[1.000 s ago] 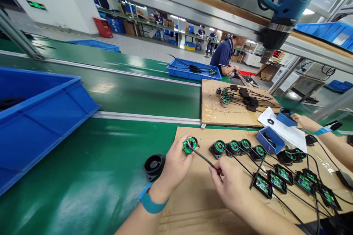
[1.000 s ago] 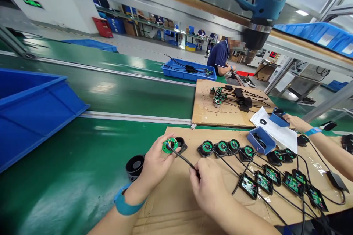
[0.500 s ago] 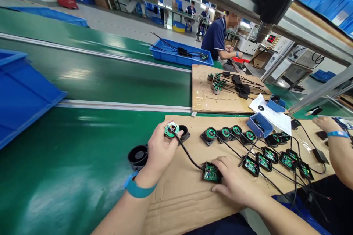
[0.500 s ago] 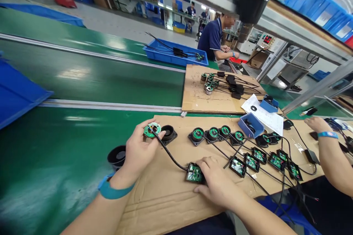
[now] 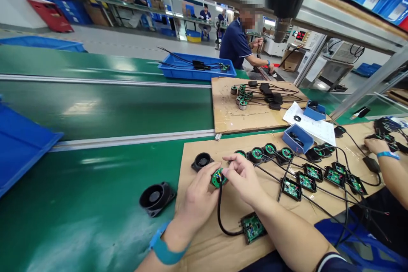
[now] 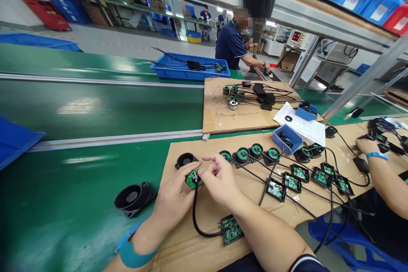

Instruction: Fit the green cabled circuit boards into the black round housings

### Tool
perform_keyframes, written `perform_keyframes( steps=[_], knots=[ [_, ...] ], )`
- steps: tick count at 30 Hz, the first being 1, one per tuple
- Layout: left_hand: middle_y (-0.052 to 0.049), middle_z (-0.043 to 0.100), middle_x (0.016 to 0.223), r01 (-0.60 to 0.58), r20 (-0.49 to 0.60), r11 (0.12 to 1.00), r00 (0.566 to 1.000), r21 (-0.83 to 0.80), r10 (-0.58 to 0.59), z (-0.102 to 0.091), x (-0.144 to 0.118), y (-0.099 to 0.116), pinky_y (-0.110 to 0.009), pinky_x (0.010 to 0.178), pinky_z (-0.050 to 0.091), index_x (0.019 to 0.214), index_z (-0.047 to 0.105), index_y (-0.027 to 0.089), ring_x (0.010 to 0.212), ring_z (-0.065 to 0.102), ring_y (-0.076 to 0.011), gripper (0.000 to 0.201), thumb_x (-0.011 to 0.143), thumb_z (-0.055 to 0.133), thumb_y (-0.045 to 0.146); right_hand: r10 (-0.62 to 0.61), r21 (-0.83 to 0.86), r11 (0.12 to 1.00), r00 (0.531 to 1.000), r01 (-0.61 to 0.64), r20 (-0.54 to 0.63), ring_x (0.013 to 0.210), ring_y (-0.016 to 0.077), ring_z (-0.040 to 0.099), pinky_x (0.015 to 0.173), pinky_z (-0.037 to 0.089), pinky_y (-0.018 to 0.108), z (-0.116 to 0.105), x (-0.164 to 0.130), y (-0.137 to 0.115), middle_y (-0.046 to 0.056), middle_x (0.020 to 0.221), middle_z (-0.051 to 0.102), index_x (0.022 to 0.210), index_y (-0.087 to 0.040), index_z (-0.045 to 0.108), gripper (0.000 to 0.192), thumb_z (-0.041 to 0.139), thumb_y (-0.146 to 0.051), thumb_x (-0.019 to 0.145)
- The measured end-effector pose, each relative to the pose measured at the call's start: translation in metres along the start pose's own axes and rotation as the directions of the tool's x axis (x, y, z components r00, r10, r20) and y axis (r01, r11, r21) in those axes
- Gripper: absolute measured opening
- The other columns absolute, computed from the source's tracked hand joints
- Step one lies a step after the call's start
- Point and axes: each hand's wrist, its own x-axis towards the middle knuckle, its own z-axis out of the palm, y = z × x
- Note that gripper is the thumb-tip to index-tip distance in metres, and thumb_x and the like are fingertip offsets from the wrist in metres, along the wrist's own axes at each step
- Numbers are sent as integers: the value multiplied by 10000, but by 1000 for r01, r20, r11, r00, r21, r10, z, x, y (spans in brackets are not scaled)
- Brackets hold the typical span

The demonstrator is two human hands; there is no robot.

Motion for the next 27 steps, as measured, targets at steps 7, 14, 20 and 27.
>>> perform_keyframes(
  steps=[7, 14, 20, 27],
  knots=[
    [-112, 654, 1310, -55, 101, 996, 994, 69, 48, 0, -3, 4, -327, 1142, 493, 1387, 524, 148, 1256, 612, -180, 519, 893, 485, -8, 91, -30, 996, 992, -88, 89, 638, 126, 428, 621, 333, 272, -13, -3, 9, -61, 674, 475, 1044, -158, 555, 354, 650, -373, 779],
    [-107, 657, 1352, -125, 161, 977, 982, 171, 97, 0, -13, -3, -376, 1143, 492, 1436, 506, 151, 1273, 613, -219, 542, 914, 490, 9, 160, -29, 987, 983, -158, 93, 675, 133, 454, 651, 351, 283, -9, -6, 19, -33, 723, 514, 923, -180, 539, 218, 598, -354, 806],
    [-119, 697, 1250, -135, 149, 966, 983, 220, 103, -1, -10, -8, -329, 1037, 563, 1332, 566, 139, 1150, 682, -209, 373, 967, 495, 106, 217, -68, 975, 974, -213, 59, 637, 121, 447, 616, 344, 264, -7, -6, 20, -47, 693, 514, 938, -178, 550, 171, 614, -309, 849],
    [-105, 684, 1286, -114, 177, 979, 981, 170, 83, -1, -12, -8, -302, 1116, 500, 1336, 567, 156, 1208, 656, -193, 386, 956, 519, 104, 250, -93, 965, 966, -244, 61, 604, 103, 469, 560, 332, 229, -8, -4, 17, -51, 687, 530, 926, -178, 561, 133, 641, -250, 848]
  ],
)
